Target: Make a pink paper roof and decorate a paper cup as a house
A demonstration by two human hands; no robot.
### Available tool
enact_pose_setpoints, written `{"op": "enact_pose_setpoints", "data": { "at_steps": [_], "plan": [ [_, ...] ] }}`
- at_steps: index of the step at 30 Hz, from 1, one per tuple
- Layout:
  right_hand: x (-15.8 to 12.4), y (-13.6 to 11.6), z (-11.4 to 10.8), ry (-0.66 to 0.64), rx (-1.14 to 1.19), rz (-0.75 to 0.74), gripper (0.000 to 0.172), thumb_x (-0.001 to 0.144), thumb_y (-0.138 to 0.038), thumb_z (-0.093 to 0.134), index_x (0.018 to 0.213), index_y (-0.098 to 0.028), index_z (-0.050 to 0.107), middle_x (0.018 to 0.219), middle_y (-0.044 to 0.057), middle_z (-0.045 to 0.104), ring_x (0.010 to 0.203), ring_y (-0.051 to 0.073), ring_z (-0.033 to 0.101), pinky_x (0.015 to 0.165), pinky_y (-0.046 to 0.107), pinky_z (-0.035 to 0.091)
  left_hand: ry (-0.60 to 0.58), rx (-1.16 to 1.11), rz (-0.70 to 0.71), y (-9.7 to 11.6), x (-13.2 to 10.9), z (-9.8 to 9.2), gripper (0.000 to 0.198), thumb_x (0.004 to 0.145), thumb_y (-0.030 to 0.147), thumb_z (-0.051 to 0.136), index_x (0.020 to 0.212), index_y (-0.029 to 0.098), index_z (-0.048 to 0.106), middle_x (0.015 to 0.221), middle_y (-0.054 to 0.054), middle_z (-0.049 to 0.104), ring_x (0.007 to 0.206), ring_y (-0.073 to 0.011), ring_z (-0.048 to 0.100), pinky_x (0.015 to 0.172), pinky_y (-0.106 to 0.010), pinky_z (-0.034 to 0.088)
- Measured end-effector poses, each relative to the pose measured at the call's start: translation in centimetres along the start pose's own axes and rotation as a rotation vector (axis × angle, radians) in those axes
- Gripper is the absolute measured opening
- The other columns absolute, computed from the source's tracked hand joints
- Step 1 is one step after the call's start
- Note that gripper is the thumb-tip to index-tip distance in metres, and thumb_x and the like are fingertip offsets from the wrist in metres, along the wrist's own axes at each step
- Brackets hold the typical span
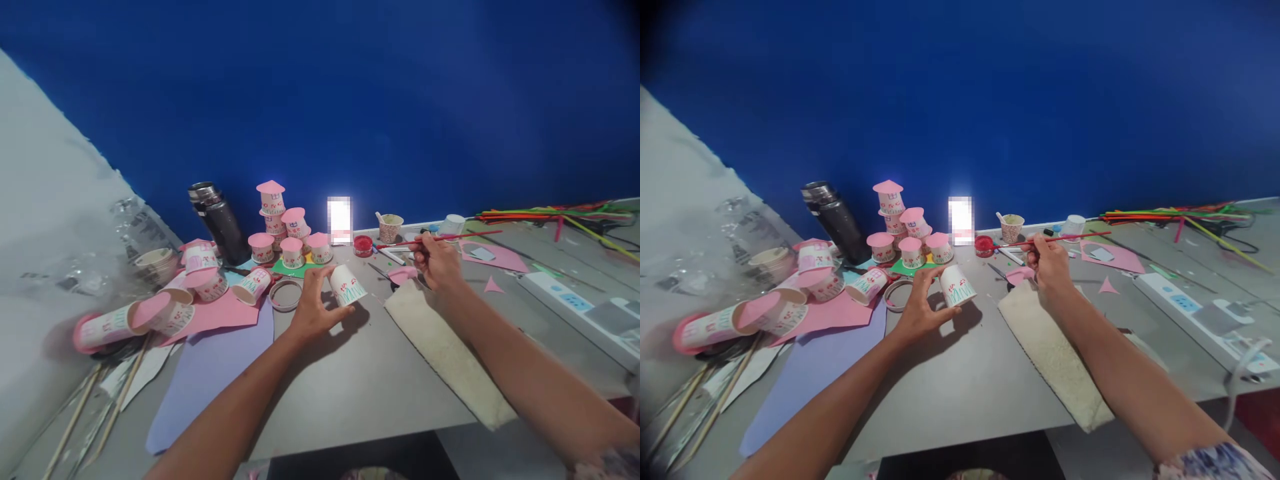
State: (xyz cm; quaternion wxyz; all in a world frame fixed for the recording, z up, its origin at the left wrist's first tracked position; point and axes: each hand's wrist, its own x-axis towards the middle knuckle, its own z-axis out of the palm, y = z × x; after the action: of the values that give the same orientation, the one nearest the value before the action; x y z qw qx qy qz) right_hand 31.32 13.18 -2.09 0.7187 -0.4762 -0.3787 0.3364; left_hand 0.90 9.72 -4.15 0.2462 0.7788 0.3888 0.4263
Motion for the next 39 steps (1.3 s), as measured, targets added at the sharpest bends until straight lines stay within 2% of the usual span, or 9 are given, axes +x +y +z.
{"op": "enact_pose_setpoints", "data": {
  "at_steps": [4, 9, 16, 22, 26, 31, 34, 37, 39],
  "plan": [
    [1.9, -1.8, 1.1, -0.062, -0.220, -0.077, 0.059, 0.079, -0.078, 0.072, 0.076, -0.020, 0.061, 0.062, 0.003, 0.069, 0.040, 0.007, 0.045, 0.036, 0.019, 0.032, 0.021, 0.074, 0.055, -0.2, 0.2, -0.2, 0.079, 0.073, 0.026, 0.087, 0.143, 0.033, 0.051, 0.131, -0.009, 0.051, 0.131, -0.0346, 0.052, 0.113, -0.061, 0.046],
    [5.6, -3.8, 4.3, -0.196, -0.581, -0.223, 0.042, 0.091, -0.056, 0.068, 0.075, -0.018, 0.068, 0.069, 0.005, 0.075, 0.050, 0.012, 0.058, 0.052, 0.023, 0.046, 0.040, 0.109, 0.080, -0.6, 0.1, 0.1, 0.076, 0.077, 0.026, 0.084, 0.144, 0.031, 0.049, 0.129, -0.009, 0.051, 0.129, -0.0337, 0.052, 0.112, -0.060, 0.046],
    [10.3, -2.2, 8.9, -0.378, -1.023, -0.237, 0.034, 0.098, -0.037, 0.062, 0.070, -0.017, 0.071, 0.069, 0.006, 0.076, 0.063, 0.016, 0.066, 0.062, 0.025, 0.044, 0.032, 0.088, 0.018, -0.8, -0.1, 0.3, 0.075, 0.076, 0.023, 0.083, 0.143, 0.030, 0.049, 0.131, -0.010, 0.052, 0.128, -0.0321, 0.053, 0.102, -0.053, 0.055],
    [11.5, 0.3, 11.2, -0.408, -1.286, -0.228, 0.032, 0.097, -0.045, 0.069, 0.079, -0.019, 0.075, 0.089, 0.011, 0.080, 0.086, 0.023, 0.072, 0.072, 0.028, 0.047, 0.055, 0.106, -0.030, -1.2, 0.0, 0.1, 0.074, 0.075, 0.023, 0.083, 0.141, 0.029, 0.051, 0.131, -0.010, 0.053, 0.127, -0.0325, 0.054, 0.104, -0.055, 0.054],
    [11.4, -0.2, 11.6, -0.363, -1.376, -0.259, 0.038, 0.096, -0.054, 0.068, 0.088, -0.018, 0.076, 0.099, 0.015, 0.080, 0.092, 0.028, 0.072, 0.074, 0.031, 0.046, 0.072, 0.033, -0.087, -1.2, 0.1, 0.1, 0.072, 0.076, 0.024, 0.082, 0.141, 0.032, 0.052, 0.133, -0.009, 0.051, 0.128, -0.0317, 0.055, 0.097, -0.050, 0.060],
    [8.8, -4.1, 9.2, -0.305, -1.408, -0.382, 0.045, 0.107, -0.056, 0.043, 0.113, -0.024, 0.074, 0.102, 0.008, 0.080, 0.094, 0.023, 0.070, 0.073, 0.030, 0.042, 0.084, -0.020, -0.127, -1.0, 0.2, 0.1, 0.067, 0.078, 0.026, 0.080, 0.139, 0.031, 0.052, 0.135, -0.009, 0.051, 0.128, -0.0312, 0.055, 0.095, -0.048, 0.061],
    [6.4, -5.1, 5.8, -0.336, -1.482, -0.381, 0.044, 0.105, -0.050, 0.044, 0.101, -0.022, 0.077, 0.092, 0.007, 0.079, 0.085, 0.022, 0.068, 0.068, 0.030, 0.037, 0.068, -0.031, -0.136, -0.9, 0.1, 0.1, 0.068, 0.078, 0.029, 0.081, 0.140, 0.029, 0.052, 0.136, -0.010, 0.050, 0.130, -0.0314, 0.053, 0.097, -0.048, 0.060],
    [4.7, -4.3, 1.7, -0.413, -1.590, -0.282, 0.033, 0.098, -0.043, 0.056, 0.085, -0.022, 0.077, 0.085, 0.007, 0.079, 0.077, 0.021, 0.066, 0.062, 0.029, 0.032, 0.047, -0.038, -0.144, -1.0, 0.0, 0.4, 0.069, 0.077, 0.029, 0.081, 0.140, 0.028, 0.052, 0.137, -0.011, 0.050, 0.131, -0.0316, 0.052, 0.098, -0.048, 0.060],
    [4.2, -3.4, -1.0, -0.413, -1.658, -0.203, 0.028, 0.095, -0.038, 0.058, 0.084, -0.021, 0.078, 0.085, 0.008, 0.079, 0.077, 0.022, 0.067, 0.061, 0.029, 0.031, 0.035, -0.047, -0.151, -1.1, 0.0, 0.6, 0.069, 0.077, 0.030, 0.081, 0.140, 0.029, 0.051, 0.137, -0.011, 0.050, 0.131, -0.0317, 0.053, 0.098, -0.048, 0.060]
  ]
}}
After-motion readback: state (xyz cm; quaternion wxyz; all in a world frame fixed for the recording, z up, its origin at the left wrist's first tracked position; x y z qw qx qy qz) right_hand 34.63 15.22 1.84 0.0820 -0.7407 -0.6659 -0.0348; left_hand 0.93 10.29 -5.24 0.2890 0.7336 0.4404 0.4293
